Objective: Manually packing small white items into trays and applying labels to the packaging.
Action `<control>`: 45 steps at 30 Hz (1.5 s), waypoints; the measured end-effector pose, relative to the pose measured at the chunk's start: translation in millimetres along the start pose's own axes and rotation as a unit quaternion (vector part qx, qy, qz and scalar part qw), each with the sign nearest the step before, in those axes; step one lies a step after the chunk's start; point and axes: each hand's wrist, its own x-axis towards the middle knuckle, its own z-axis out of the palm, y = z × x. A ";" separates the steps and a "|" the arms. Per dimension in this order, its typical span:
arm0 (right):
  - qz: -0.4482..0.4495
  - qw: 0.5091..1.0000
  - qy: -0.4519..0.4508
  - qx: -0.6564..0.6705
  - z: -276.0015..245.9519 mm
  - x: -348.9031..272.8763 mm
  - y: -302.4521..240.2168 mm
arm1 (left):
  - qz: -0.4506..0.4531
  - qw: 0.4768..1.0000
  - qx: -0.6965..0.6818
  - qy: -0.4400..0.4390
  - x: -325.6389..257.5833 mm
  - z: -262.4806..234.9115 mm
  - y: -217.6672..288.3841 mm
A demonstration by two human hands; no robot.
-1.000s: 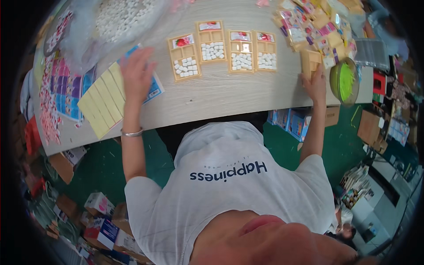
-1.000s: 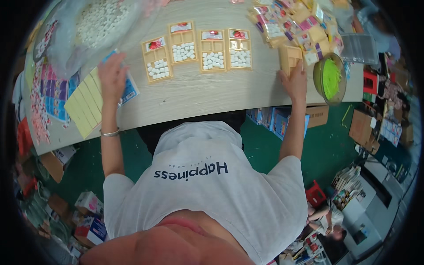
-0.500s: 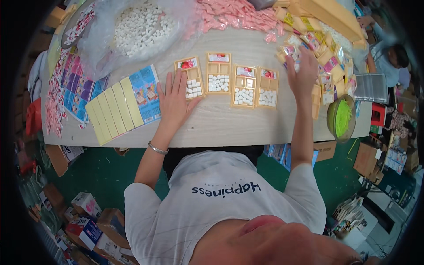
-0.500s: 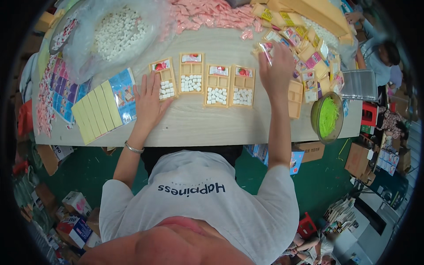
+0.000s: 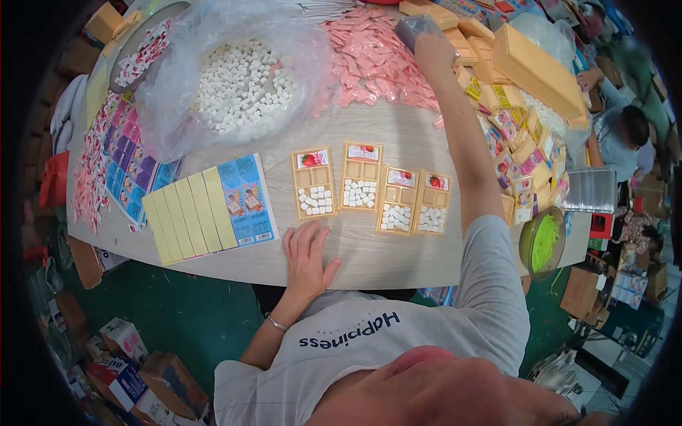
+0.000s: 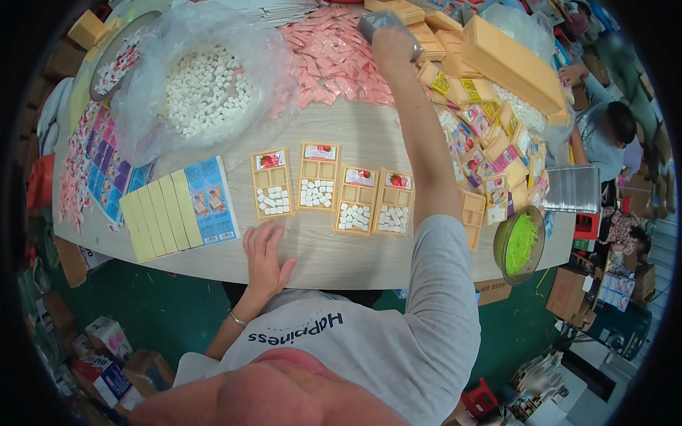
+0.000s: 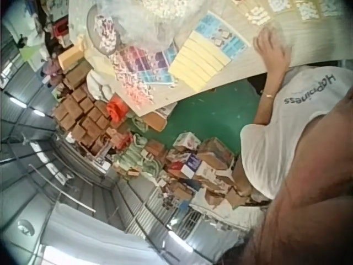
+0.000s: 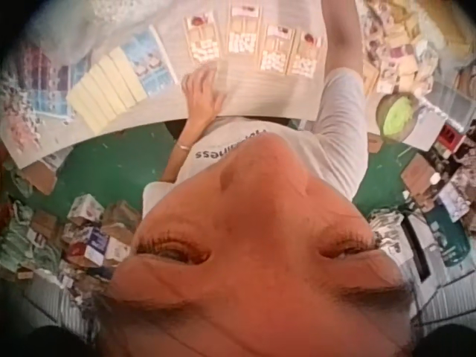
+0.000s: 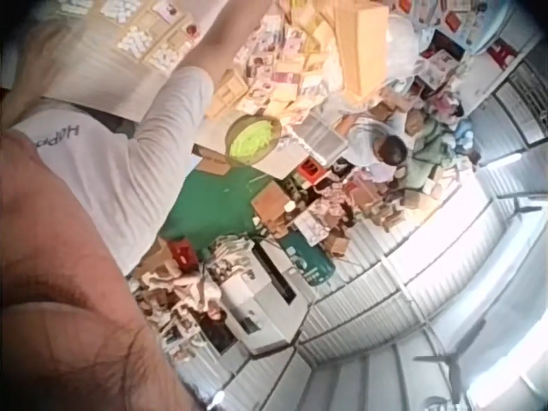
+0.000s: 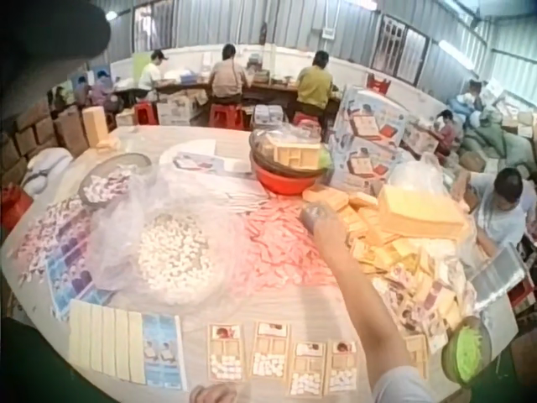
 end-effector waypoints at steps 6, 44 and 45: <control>0.015 0.995 -0.030 0.096 4.1 16.4 24.7 | 0.011 0.998 -0.054 0.036 7.0 -6.4 -3.0; 0.023 0.942 0.311 0.123 -29.7 -41.2 53.7 | -0.142 0.931 -0.303 -0.149 568.5 26.1 78.6; 0.023 0.942 0.313 0.121 -53.6 -50.2 41.7 | -0.139 0.931 -0.304 -0.149 562.4 22.9 82.1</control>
